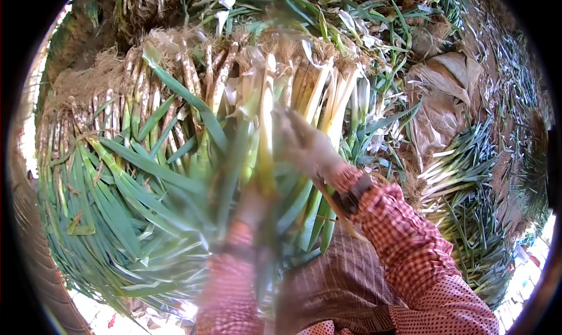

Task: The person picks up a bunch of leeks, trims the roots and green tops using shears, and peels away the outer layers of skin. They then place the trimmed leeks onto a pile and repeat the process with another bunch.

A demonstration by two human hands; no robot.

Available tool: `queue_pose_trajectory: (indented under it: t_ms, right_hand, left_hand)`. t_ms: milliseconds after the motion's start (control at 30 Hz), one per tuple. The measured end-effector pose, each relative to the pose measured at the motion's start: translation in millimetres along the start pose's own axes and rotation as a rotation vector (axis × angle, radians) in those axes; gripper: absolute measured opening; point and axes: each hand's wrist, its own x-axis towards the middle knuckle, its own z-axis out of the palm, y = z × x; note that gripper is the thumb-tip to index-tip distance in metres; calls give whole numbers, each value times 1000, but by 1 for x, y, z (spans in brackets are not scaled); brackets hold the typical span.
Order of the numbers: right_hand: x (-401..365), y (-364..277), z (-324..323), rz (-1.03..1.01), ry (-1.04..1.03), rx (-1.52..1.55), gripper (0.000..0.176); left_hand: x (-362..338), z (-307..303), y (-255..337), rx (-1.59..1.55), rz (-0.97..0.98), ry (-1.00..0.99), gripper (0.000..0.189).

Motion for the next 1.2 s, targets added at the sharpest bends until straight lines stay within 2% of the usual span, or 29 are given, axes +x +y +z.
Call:
queue_pose_trajectory:
  t_ms: [67, 167, 200, 300, 333, 367, 433, 467, 567, 600, 633, 667, 700, 733, 767, 833, 867, 900, 933, 967, 1000, 1067, 1167, 1200]
  right_hand:
    - [30, 20, 11, -39, 123, -43, 97]
    - [41, 25, 14, -110, 130, -113, 97]
    - [40, 13, 9, -8, 138, -74, 95]
    - [40, 11, 4, -28, 176, 38, 96]
    - [31, 4, 1, 47, 69, -10, 95]
    - [23, 3, 1, 28, 40, -56, 95]
    - [11, 5, -4, -5, -13, -146, 95]
    - [9, 7, -8, -16, 32, -77, 96]
    - [6, 17, -16, -44, 157, 142, 96]
    - [-10, 5, -17, -34, 45, 222, 96]
    - [-26, -6, -18, -16, -66, 298, 96]
    - [-39, -13, -14, -46, -153, 281, 95]
    - [-50, -23, -16, -50, -175, 185, 96]
    - [-60, -34, -17, -56, -196, 88, 96]
    - [-58, -31, -20, -7, -125, 159, 96]
    - [-49, -17, -33, 90, 26, 288, 98]
    - [-37, 18, -31, -82, 149, 328, 98]
    - [-39, 13, -35, -43, 98, 296, 98]
    - [-43, 6, -37, -1, 45, 272, 97]
    - [-46, 3, -37, 44, -7, 250, 97]
    - [-40, 14, -32, -51, 60, 108, 98]
    - [-25, 22, -28, 48, 39, 64, 99]
    - [-11, 20, -13, 108, -63, 20, 98]
    - [-9, 20, -7, 77, -30, 14, 97]
  left_hand:
    - [-13, -1, 28, 296, 23, 62, 49]
    - [-21, -1, 55, 394, -86, 88, 45]
    - [-23, 3, 55, 427, -112, 104, 44]
    - [-24, 5, 52, 509, -124, 169, 44]
    - [-29, 5, 51, 523, -96, 189, 45]
    - [-32, 5, 50, 538, -70, 203, 46]
    - [-37, -2, 60, 455, -130, 179, 48]
    - [-38, -10, 67, 418, -157, 171, 49]
    - [-44, -40, 76, 8, 67, 245, 57]
    - [-38, -54, 95, 3, 98, 267, 61]
    - [-30, -67, 124, -92, -42, 274, 61]
    - [-9, -74, 130, -46, 226, 388, 57]
    - [6, -89, 154, 51, 278, 392, 55]
    - [26, -95, 166, 25, 294, 410, 55]
    - [45, -101, 175, 262, 263, 456, 53]
    - [62, -96, 193, 426, 118, 414, 41]
    - [64, -85, 180, 497, 174, 401, 41]
    - [54, -71, 162, 491, 252, 400, 40]
    - [43, -61, 158, 511, 47, 233, 42]
    - [33, -41, 126, 481, -18, 183, 44]
    - [24, -22, 95, 454, -84, 134, 45]
    - [1, 6, 54, 369, -166, 83, 47]
    - [-17, 19, 25, 362, -27, 63, 48]
    - [-22, 20, 16, 313, 37, 85, 50]
